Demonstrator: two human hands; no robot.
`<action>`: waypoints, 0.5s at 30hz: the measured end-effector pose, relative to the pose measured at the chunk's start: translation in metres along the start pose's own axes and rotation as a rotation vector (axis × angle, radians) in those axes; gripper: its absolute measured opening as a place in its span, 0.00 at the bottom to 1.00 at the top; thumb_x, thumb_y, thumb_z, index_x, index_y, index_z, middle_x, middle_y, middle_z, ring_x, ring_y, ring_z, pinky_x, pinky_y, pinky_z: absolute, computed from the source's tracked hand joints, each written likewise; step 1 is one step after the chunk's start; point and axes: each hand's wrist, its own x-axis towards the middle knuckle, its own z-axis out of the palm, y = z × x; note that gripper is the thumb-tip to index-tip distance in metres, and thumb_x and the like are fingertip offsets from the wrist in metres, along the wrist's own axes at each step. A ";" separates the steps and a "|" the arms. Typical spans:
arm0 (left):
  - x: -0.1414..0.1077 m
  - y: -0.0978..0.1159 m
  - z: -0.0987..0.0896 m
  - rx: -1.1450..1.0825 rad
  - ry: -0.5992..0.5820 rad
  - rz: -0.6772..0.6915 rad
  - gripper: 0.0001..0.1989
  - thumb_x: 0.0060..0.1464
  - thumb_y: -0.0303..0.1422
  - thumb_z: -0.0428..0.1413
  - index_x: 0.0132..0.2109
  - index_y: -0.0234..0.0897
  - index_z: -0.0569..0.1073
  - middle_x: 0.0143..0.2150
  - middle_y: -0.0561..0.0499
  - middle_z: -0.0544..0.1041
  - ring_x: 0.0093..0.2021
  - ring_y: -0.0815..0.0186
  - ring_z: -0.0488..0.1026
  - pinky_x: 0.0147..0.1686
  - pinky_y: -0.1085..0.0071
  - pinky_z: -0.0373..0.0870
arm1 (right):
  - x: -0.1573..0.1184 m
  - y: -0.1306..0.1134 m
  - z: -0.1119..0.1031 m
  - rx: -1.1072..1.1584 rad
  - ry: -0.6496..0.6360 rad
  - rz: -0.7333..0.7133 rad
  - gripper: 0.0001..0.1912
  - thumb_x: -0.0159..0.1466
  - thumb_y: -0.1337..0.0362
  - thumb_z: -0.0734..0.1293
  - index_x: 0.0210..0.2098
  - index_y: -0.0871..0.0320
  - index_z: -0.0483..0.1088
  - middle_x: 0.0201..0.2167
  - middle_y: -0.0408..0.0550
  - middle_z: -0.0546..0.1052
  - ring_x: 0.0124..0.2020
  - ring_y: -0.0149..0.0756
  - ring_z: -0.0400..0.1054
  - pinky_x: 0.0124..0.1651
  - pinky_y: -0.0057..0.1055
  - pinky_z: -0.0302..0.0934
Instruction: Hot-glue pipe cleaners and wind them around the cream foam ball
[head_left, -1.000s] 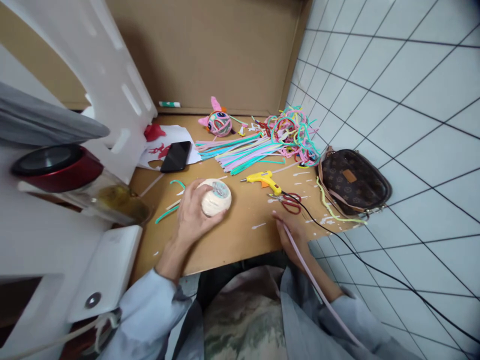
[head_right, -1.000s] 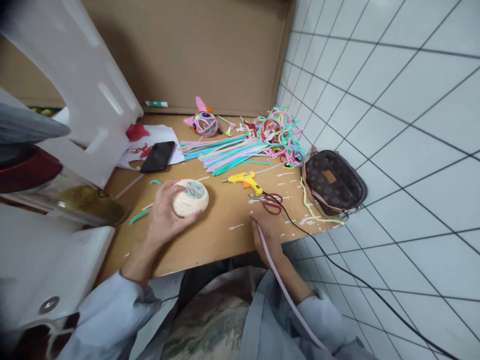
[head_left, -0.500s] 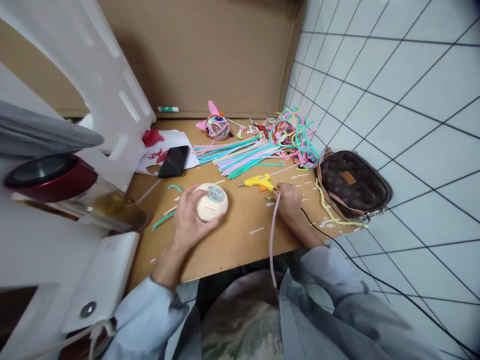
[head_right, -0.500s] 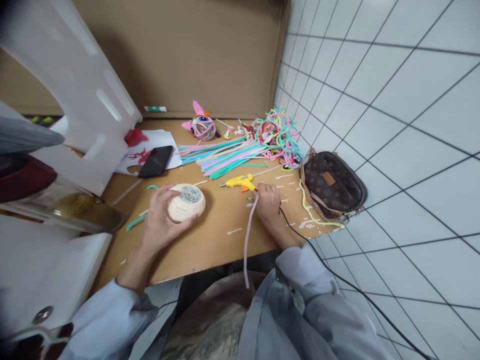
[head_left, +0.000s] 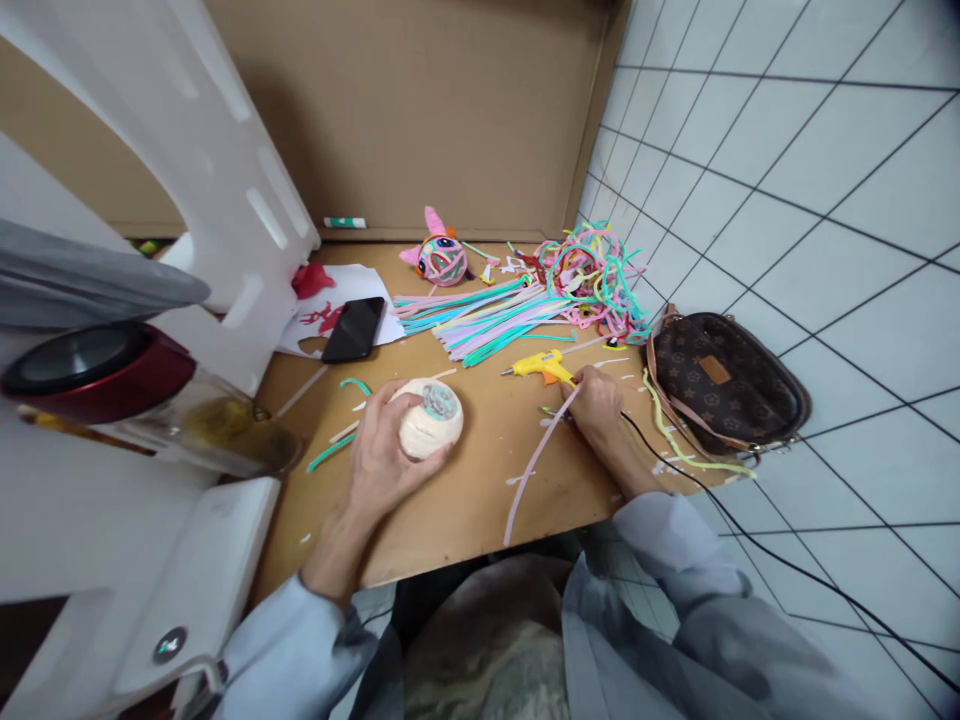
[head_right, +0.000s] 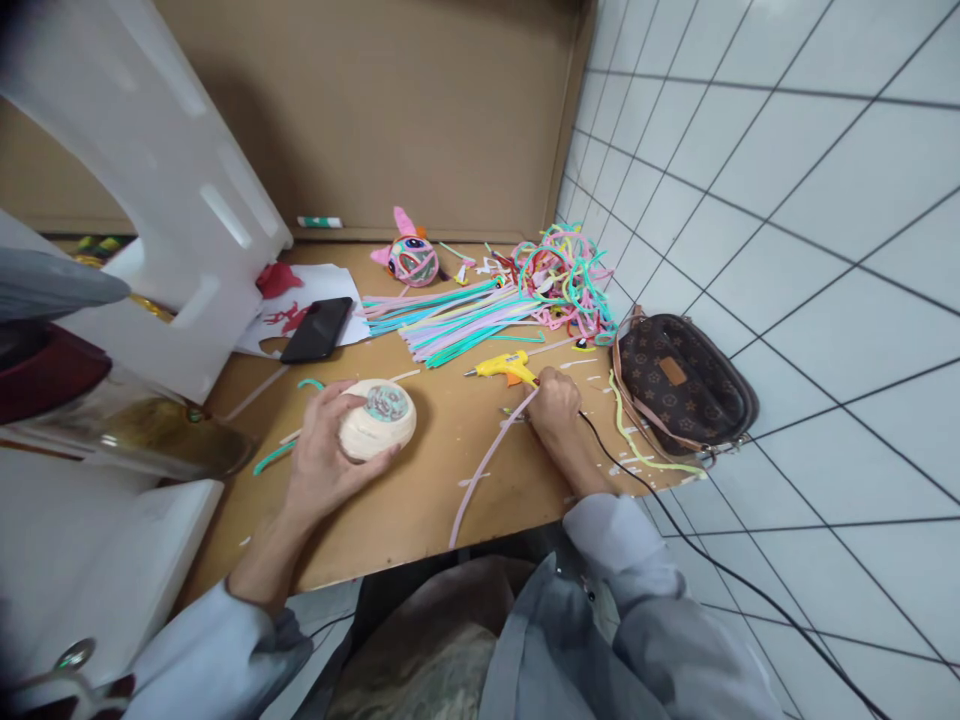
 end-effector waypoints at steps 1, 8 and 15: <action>0.000 0.000 0.000 0.003 -0.003 0.001 0.27 0.52 0.40 0.64 0.55 0.40 0.65 0.60 0.38 0.68 0.60 0.47 0.70 0.58 0.50 0.71 | 0.003 0.001 -0.001 -0.012 -0.005 0.008 0.12 0.68 0.59 0.67 0.44 0.62 0.74 0.44 0.60 0.81 0.46 0.47 0.75 0.38 0.32 0.54; -0.001 0.002 0.000 0.011 -0.023 -0.006 0.27 0.53 0.42 0.64 0.56 0.39 0.65 0.61 0.36 0.68 0.60 0.46 0.71 0.57 0.50 0.72 | 0.007 0.000 -0.015 -0.056 0.025 -0.009 0.14 0.69 0.57 0.65 0.44 0.63 0.74 0.44 0.63 0.80 0.47 0.51 0.74 0.43 0.35 0.57; -0.002 0.005 0.000 0.007 -0.013 -0.008 0.26 0.53 0.41 0.63 0.56 0.39 0.65 0.61 0.36 0.68 0.59 0.46 0.71 0.55 0.51 0.73 | 0.039 -0.053 -0.048 0.590 -0.014 -0.396 0.27 0.75 0.48 0.48 0.44 0.57 0.71 0.33 0.52 0.81 0.35 0.41 0.76 0.41 0.34 0.64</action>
